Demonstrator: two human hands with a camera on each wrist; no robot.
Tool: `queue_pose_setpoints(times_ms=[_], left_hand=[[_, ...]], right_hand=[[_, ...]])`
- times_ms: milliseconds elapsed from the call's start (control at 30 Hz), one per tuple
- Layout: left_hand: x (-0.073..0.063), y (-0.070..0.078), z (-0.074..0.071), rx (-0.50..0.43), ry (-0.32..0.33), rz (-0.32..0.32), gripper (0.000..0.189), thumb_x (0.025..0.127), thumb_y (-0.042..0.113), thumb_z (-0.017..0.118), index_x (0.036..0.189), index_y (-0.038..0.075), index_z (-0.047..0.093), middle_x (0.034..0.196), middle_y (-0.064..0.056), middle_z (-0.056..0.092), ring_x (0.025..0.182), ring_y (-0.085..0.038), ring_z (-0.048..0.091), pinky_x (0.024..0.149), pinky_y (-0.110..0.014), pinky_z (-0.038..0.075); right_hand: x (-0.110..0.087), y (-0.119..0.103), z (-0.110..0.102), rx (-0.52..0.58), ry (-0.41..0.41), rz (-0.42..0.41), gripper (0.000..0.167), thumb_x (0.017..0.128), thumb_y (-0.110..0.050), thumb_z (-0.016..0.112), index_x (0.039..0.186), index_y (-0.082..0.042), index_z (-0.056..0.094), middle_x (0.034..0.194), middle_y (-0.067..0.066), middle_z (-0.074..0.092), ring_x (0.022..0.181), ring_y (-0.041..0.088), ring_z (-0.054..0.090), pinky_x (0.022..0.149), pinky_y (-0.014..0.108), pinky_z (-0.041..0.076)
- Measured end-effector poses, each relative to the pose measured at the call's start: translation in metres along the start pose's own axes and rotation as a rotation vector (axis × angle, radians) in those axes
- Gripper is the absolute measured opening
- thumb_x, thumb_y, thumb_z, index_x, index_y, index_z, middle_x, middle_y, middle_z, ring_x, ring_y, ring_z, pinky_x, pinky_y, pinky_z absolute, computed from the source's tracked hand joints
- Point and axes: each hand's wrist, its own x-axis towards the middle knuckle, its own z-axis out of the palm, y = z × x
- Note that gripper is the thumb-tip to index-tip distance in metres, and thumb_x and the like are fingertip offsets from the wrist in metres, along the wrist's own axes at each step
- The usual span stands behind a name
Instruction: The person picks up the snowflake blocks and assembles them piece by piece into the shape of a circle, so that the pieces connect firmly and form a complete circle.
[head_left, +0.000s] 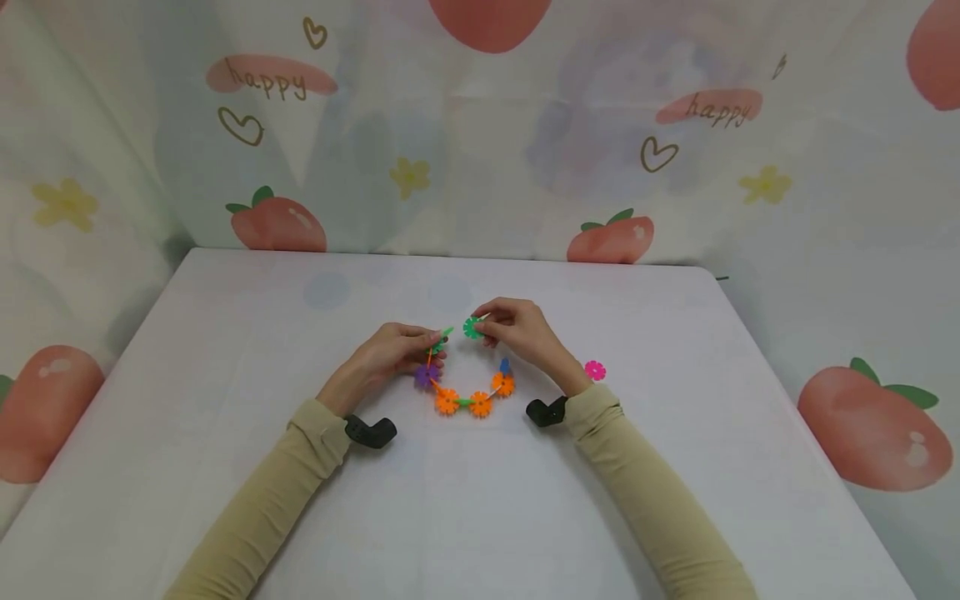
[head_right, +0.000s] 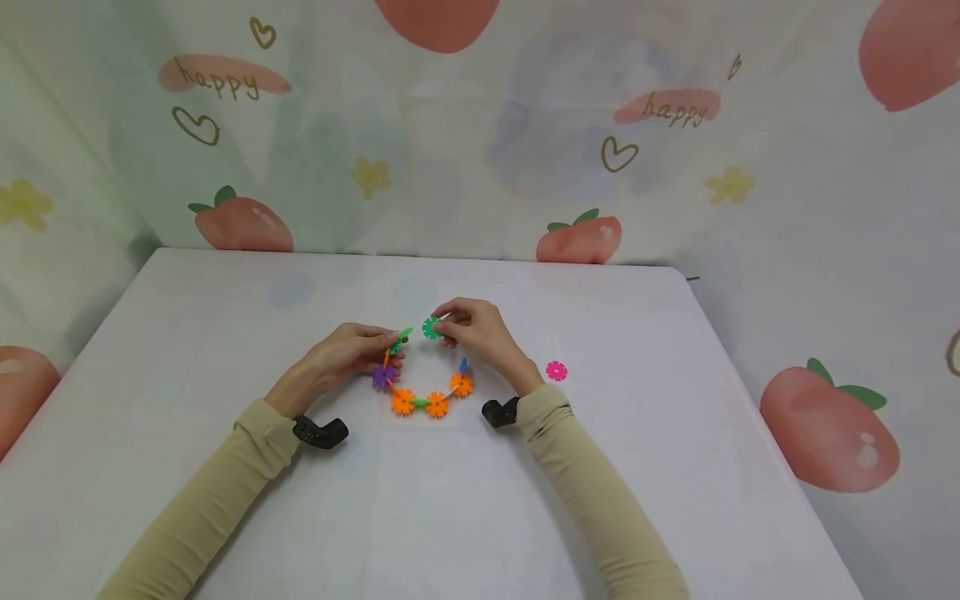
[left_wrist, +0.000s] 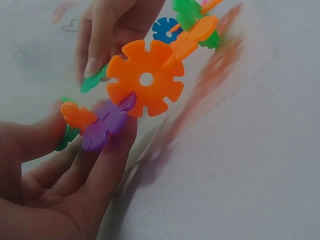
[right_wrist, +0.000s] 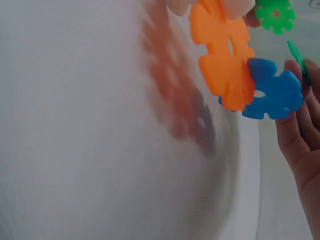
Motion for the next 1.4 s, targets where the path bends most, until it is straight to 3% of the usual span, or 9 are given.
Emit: queue_pose_setpoints(times_ms=[267, 733, 1067, 1400], left_hand=[[-0.001, -0.001, 0.0, -0.01, -0.015, 0.026, 0.042, 0.102, 0.027, 0.067, 0.128, -0.006, 0.067, 0.094, -0.007, 0.077, 0.088, -0.016, 0.074, 0.082, -0.028, 0.062], [0.0, -0.002, 0.012, -0.007, 0.095, 0.041, 0.037, 0.105, 0.018, 0.061, 0.13, -0.009, 0.064, 0.089, -0.01, 0.077, 0.074, -0.015, 0.073, 0.077, -0.03, 0.063], [0.0, -0.006, 0.017, -0.062, 0.099, 0.072, 0.036, 0.105, 0.013, 0.06, 0.13, -0.012, 0.062, 0.089, -0.01, 0.078, 0.069, -0.013, 0.074, 0.07, -0.028, 0.063], [0.001, -0.008, 0.022, -0.121, 0.132, 0.076, 0.035, 0.105, 0.009, 0.058, 0.133, -0.013, 0.059, 0.084, -0.009, 0.076, 0.064, -0.015, 0.072, 0.067, -0.031, 0.063]], right_hand=[[0.007, -0.002, 0.013, 0.033, 0.026, -0.021, 0.019, 0.098, -0.015, 0.072, 0.113, -0.003, 0.074, 0.088, 0.016, 0.076, 0.07, 0.021, 0.071, 0.074, 0.038, 0.061], [0.008, -0.001, 0.019, 0.201, 0.002, 0.022, 0.017, 0.097, -0.008, 0.072, 0.109, 0.003, 0.075, 0.096, 0.02, 0.076, 0.072, 0.025, 0.071, 0.071, 0.033, 0.062], [0.01, 0.001, 0.023, 0.297, 0.004, 0.073, 0.017, 0.096, -0.005, 0.072, 0.108, 0.006, 0.074, 0.094, 0.018, 0.076, 0.067, 0.018, 0.07, 0.071, 0.032, 0.062], [0.009, -0.003, 0.03, 0.251, 0.066, 0.04, 0.016, 0.096, -0.004, 0.071, 0.107, 0.008, 0.074, 0.095, 0.022, 0.076, 0.064, 0.016, 0.07, 0.069, 0.035, 0.063]])
